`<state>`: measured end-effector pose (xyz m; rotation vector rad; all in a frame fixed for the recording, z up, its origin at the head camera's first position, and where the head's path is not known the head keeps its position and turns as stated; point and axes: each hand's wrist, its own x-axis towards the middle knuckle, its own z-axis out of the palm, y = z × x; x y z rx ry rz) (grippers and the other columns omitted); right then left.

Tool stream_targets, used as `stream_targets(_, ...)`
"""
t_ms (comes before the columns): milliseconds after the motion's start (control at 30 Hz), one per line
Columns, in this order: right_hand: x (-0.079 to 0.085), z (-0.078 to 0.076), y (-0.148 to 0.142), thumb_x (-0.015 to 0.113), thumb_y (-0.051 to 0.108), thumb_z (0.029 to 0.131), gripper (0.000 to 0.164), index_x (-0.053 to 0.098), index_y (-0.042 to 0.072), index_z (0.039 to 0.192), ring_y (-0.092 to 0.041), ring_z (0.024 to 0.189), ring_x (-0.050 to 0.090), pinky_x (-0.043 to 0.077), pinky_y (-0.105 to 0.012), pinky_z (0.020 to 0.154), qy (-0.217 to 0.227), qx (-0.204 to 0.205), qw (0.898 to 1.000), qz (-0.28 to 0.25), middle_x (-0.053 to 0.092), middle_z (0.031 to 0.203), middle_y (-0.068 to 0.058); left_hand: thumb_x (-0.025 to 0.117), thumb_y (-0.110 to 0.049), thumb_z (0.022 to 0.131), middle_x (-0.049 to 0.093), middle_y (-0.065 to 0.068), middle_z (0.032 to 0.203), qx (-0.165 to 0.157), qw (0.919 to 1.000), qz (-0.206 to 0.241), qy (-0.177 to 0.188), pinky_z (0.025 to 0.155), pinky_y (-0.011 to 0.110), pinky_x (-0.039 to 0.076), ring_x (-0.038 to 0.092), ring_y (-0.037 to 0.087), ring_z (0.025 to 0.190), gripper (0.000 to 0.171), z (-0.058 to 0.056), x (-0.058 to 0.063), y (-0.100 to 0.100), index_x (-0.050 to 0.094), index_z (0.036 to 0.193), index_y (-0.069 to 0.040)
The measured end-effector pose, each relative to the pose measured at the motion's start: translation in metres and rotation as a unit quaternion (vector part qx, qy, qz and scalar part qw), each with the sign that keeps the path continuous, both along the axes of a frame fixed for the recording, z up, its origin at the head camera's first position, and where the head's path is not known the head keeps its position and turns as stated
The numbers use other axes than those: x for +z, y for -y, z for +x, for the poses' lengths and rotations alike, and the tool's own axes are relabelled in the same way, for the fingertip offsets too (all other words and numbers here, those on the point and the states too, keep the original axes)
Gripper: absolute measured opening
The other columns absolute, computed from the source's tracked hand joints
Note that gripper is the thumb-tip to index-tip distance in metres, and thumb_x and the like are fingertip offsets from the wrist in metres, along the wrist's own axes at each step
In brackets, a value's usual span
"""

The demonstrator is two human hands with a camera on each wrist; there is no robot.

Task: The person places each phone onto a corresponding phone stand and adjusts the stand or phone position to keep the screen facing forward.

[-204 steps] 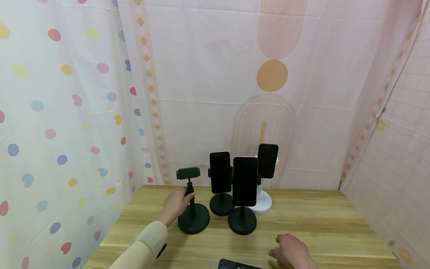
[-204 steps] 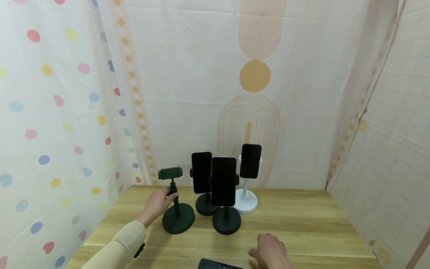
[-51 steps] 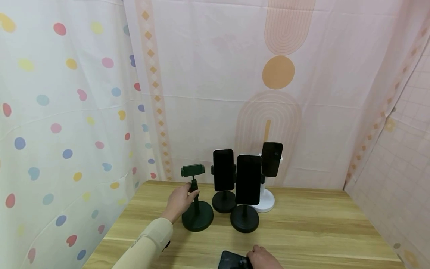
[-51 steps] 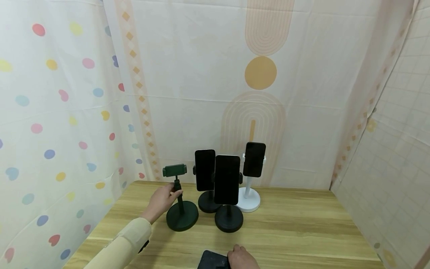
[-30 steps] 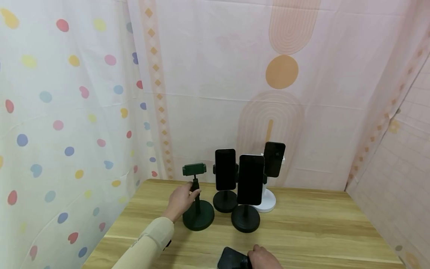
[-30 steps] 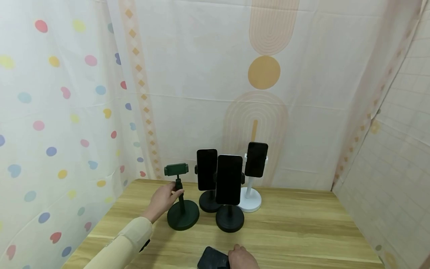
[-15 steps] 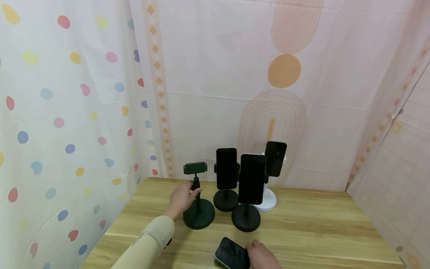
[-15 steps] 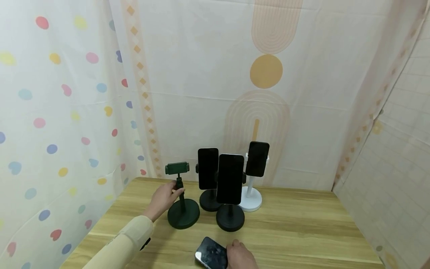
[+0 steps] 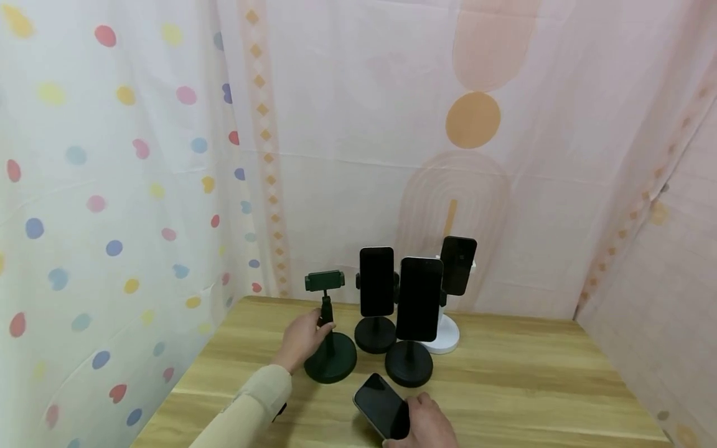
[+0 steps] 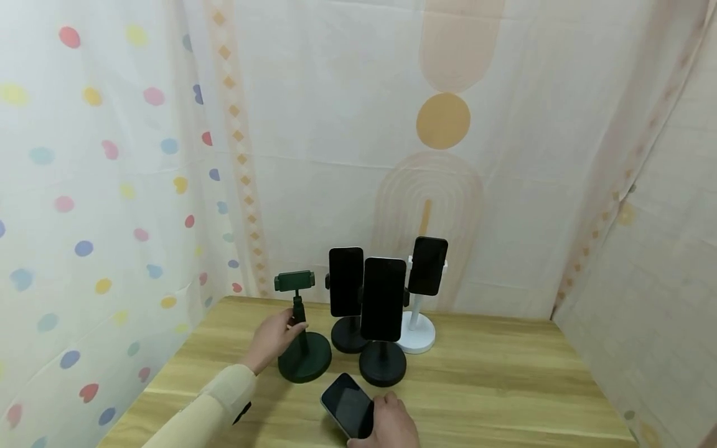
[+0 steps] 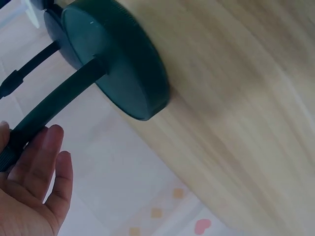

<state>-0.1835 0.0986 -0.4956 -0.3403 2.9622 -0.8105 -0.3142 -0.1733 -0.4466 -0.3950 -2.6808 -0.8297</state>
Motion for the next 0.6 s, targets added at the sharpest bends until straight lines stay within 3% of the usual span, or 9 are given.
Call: stream_targets(600,0.023,-0.001,0.032,0.087,0.055,0.065,0.087,0.06,-0.004,0.123,-0.025,0.089,0.055,0.049,-0.048,0.079,-0.026,-0.093,0.995,-0.039,0.057,0.11,-0.017,0.069,-0.029,0.095,0.068,0.007,0.083,0.023,0.9997,-0.004,0.005,0.062,0.038,0.052,0.062,0.018,0.069,0.023,0.005,0.0,-0.001,0.066,0.092,-0.006)
